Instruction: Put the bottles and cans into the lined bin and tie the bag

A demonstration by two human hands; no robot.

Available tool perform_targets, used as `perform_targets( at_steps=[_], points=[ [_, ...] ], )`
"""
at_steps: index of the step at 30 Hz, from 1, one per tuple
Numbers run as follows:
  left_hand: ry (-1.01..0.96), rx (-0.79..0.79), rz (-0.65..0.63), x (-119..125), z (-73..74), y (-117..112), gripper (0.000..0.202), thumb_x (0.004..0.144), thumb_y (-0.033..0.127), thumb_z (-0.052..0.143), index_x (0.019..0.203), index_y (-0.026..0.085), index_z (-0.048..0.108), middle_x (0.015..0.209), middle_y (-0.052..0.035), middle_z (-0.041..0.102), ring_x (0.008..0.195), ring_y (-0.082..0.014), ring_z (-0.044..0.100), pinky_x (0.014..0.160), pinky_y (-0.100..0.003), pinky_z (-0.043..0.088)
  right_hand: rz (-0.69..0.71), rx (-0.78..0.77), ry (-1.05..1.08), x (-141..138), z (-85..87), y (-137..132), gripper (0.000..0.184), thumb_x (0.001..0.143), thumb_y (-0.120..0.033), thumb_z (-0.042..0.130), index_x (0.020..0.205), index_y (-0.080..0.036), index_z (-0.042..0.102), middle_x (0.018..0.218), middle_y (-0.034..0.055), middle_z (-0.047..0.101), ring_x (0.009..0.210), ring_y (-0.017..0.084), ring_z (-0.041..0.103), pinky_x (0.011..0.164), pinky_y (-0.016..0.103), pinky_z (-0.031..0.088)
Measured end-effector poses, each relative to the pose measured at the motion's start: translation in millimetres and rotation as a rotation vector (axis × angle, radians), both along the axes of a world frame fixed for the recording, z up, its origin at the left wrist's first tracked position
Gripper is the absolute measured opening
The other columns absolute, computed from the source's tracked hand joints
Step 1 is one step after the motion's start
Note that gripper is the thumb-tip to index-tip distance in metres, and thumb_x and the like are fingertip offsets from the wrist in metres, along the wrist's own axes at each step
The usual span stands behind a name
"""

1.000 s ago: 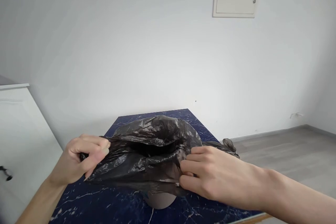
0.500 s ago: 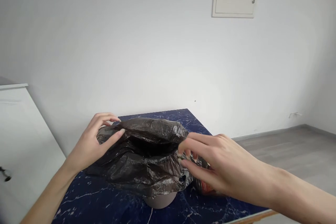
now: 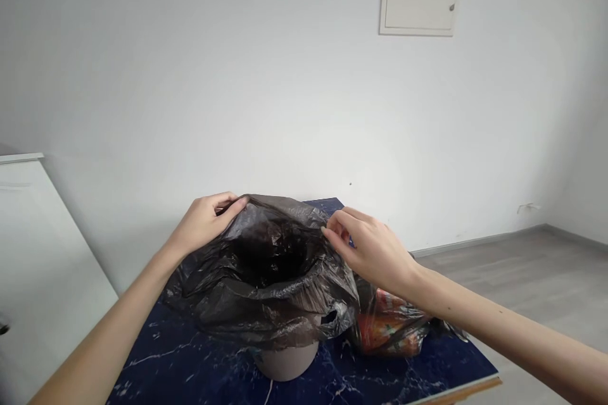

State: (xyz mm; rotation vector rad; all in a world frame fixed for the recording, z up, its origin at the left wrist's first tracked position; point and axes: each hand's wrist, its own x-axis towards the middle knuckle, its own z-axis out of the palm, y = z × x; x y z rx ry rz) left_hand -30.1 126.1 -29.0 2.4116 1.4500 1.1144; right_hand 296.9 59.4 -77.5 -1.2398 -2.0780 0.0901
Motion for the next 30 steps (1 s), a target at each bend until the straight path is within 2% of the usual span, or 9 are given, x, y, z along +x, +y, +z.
perform_targets(
  at_steps=[5, 8, 11, 14, 16, 19, 21, 25, 30],
  points=[
    [0.010, -0.116, -0.012, 1, -2.4, 30, 0.060, 0.094, 0.076, 0.056, 0.068, 0.022, 0.065, 0.063, -0.0011, 0.061, 0.059, -0.0187, 0.053, 0.063, -0.030, 0.038, -0.016, -0.193, 0.226, 2, -6.0, 23, 0.048, 0.108, -0.066, 0.039, 0.088, -0.025, 0.053, 0.079, 0.0040, 0.068, 0.072, 0.021, 0.062, 0.069, 0.038, 0.047],
    [0.023, -0.209, -0.032, -1, -7.3, 43, 0.064, 0.091, 0.079, 0.058, 0.061, 0.022, 0.064, 0.057, -0.0014, 0.059, 0.053, -0.0185, 0.051, 0.060, -0.031, 0.037, -0.013, -0.200, 0.297, 1, -10.6, 25, 0.049, 0.103, -0.072, 0.045, 0.101, -0.024, 0.052, 0.095, 0.0079, 0.070, 0.079, 0.023, 0.065, 0.071, 0.040, 0.051],
    [-0.007, -0.243, -0.061, -2, -11.9, 50, 0.060, 0.089, 0.079, 0.061, 0.080, 0.022, 0.076, 0.079, -0.0063, 0.076, 0.069, -0.0238, 0.066, 0.069, -0.032, 0.045, -0.017, -0.046, 0.180, -6, -10.5, 16, 0.059, 0.092, -0.071, 0.064, 0.121, -0.023, 0.045, 0.121, 0.0152, 0.064, 0.100, 0.029, 0.068, 0.078, 0.045, 0.055],
    [-0.055, -0.237, -0.094, -1, -14.3, 52, 0.059, 0.087, 0.078, 0.066, 0.100, 0.022, 0.079, 0.107, -0.0101, 0.081, 0.096, -0.0278, 0.073, 0.082, -0.033, 0.050, -0.043, 0.042, 0.023, -14, -4.0, 8, 0.056, 0.090, -0.058, 0.067, 0.127, -0.024, 0.041, 0.128, 0.0160, 0.060, 0.105, 0.032, 0.068, 0.078, 0.046, 0.055],
    [-0.087, -0.221, -0.115, 2, -14.3, 52, 0.058, 0.087, 0.077, 0.067, 0.098, 0.021, 0.078, 0.107, -0.0098, 0.080, 0.099, -0.0274, 0.072, 0.084, -0.032, 0.050, -0.053, 0.016, -0.011, -17, 3.0, 10, 0.043, 0.091, -0.047, 0.062, 0.124, -0.024, 0.046, 0.123, 0.0140, 0.063, 0.100, 0.030, 0.069, 0.077, 0.045, 0.054],
    [-0.149, -0.170, -0.122, 6, -12.7, 49, 0.057, 0.091, 0.076, 0.063, 0.088, 0.020, 0.074, 0.092, -0.0057, 0.077, 0.086, -0.0224, 0.069, 0.077, -0.029, 0.048, -0.046, -0.086, -0.058, -16, 13.6, 21, 0.018, 0.092, -0.038, 0.060, 0.102, -0.023, 0.059, 0.104, 0.0092, 0.072, 0.090, 0.027, 0.069, 0.075, 0.043, 0.052],
    [-0.184, -0.135, -0.116, 8, -10.9, 45, 0.057, 0.093, 0.075, 0.061, 0.085, 0.020, 0.072, 0.081, -0.0027, 0.071, 0.074, -0.0185, 0.063, 0.071, -0.028, 0.044, -0.029, -0.125, -0.046, -13, 18.1, 30, 0.016, 0.096, -0.037, 0.057, 0.090, -0.023, 0.062, 0.094, 0.0075, 0.074, 0.087, 0.026, 0.069, 0.074, 0.041, 0.049],
    [-0.199, -0.117, -0.108, 10, -7.8, 40, 0.057, 0.096, 0.072, 0.059, 0.074, 0.020, 0.068, 0.063, 0.0007, 0.057, 0.058, -0.0147, 0.049, 0.059, -0.029, 0.037, 0.060, -0.227, 0.190, -5, 18.2, 38, 0.036, 0.104, -0.052, 0.052, 0.083, -0.023, 0.061, 0.081, 0.0038, 0.068, 0.073, 0.020, 0.060, 0.069, 0.038, 0.043],
    [-0.111, -0.185, -0.114, 7, -9.7, 48, 0.066, 0.098, 0.070, 0.054, 0.054, 0.022, 0.053, 0.047, 0.0023, 0.047, 0.043, -0.0125, 0.041, 0.051, -0.031, 0.035, 0.270, -0.640, 0.688, 3, 7.5, 45, 0.037, 0.099, -0.055, 0.066, 0.086, -0.020, 0.064, 0.083, 0.0028, 0.066, 0.073, 0.016, 0.057, 0.072, 0.033, 0.050]
  ],
)
